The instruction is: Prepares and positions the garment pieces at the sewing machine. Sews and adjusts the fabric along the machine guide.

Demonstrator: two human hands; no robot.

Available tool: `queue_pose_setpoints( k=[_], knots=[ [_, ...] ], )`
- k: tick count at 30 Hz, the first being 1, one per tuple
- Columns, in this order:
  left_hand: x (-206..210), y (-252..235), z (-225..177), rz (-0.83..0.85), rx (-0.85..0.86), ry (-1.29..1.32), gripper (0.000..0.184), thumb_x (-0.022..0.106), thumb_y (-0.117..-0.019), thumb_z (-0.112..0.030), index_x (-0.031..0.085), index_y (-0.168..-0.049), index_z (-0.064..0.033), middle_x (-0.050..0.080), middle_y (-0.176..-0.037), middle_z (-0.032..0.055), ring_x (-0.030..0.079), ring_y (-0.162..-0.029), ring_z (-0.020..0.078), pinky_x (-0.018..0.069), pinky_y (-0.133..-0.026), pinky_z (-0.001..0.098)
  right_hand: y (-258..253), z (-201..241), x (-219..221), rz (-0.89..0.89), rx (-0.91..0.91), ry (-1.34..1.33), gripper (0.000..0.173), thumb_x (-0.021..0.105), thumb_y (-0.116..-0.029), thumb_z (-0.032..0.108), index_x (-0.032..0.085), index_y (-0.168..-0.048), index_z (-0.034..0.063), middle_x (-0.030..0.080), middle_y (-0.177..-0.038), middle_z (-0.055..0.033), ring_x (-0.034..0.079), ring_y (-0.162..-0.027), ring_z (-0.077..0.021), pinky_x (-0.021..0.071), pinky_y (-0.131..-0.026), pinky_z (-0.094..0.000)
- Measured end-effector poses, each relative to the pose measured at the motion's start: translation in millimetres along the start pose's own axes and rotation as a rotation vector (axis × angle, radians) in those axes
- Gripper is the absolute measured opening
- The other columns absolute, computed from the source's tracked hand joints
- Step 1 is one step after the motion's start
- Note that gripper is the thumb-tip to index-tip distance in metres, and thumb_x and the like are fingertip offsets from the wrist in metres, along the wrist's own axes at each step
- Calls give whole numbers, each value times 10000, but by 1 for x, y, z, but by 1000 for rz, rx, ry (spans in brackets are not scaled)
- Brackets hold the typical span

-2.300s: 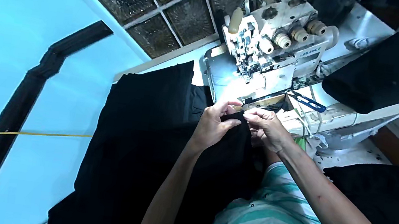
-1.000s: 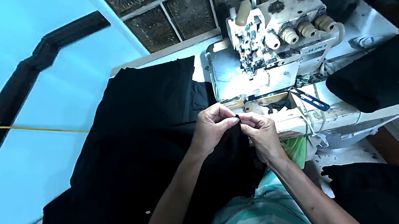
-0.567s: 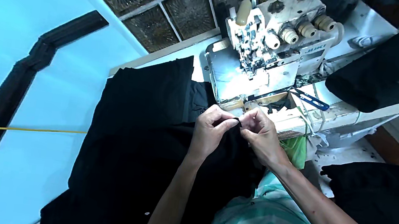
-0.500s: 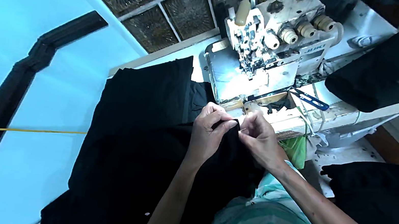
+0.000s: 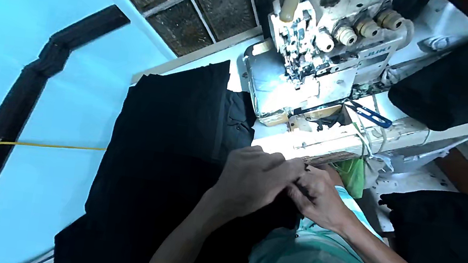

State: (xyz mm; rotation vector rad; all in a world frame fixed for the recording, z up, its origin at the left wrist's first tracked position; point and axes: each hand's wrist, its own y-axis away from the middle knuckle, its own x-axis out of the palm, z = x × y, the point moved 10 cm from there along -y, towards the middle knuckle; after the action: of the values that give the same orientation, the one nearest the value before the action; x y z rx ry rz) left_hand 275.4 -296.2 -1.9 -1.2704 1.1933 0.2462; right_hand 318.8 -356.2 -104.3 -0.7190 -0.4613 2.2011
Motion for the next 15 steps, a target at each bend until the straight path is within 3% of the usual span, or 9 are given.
queue_pose_setpoints(
  k=[2, 4, 6, 10, 12, 15],
  knots=[
    [-26, -7, 9, -41, -71, 8, 200, 598, -1011, -151, 714, -909, -23, 669, -727, 77, 624, -665, 129, 497, -633, 241, 9, -17, 15, 127, 66, 22, 233, 529, -984, 103, 709, -906, -23, 678, -857, -154, 663, -757, -214, 541, -693, -338],
    [-56, -15, 18, -97, -103, 4, 216, 598, -1029, -149, 707, -961, 24, 721, -872, 85, 679, -841, 50, 544, -783, 191, 24, -41, 29, 212, 141, 49, 215, 526, -973, 69, 705, -931, -42, 691, -923, -189, 693, -801, -288, 564, -720, -431],
    [-84, -26, 26, -176, -90, -40, 221, 597, -1036, -134, 691, -977, 58, 750, -969, 89, 682, -954, -9, 530, -886, 169, 38, -64, 38, 259, 229, 53, 219, 521, -956, 59, 710, -953, -51, 683, -932, -198, 682, -817, -318, 550, -744, -479],
    [-111, -40, 46, -275, -56, -1, 150, 588, -1030, -92, 668, -1034, 34, 694, -961, -27, 567, -825, -107, 465, -747, 96, 49, -83, 34, 101, 259, 21, 232, 552, -949, 93, 757, -940, -16, 700, -888, -162, 674, -816, -260, 544, -758, -411],
    [-112, -44, 53, -298, -73, 43, 118, 597, -1021, -82, 669, -1025, 11, 670, -923, -79, 531, -763, -125, 440, -686, 81, 46, -78, 30, 29, 243, -27, 229, 572, -956, 116, 764, -1004, 1, 734, -1036, -158, 705, -952, -215, 561, -851, -359],
    [-109, -48, 55, -297, -87, 52, 114, 599, -1013, -67, 670, -1016, 22, 661, -895, -86, 512, -729, -131, 427, -657, 72, 39, -71, 32, -1, 245, -40, 354, 694, -910, 238, 721, -1161, -10, 677, -1243, -202, 679, -1110, -255, 556, -934, -396]
  ],
)
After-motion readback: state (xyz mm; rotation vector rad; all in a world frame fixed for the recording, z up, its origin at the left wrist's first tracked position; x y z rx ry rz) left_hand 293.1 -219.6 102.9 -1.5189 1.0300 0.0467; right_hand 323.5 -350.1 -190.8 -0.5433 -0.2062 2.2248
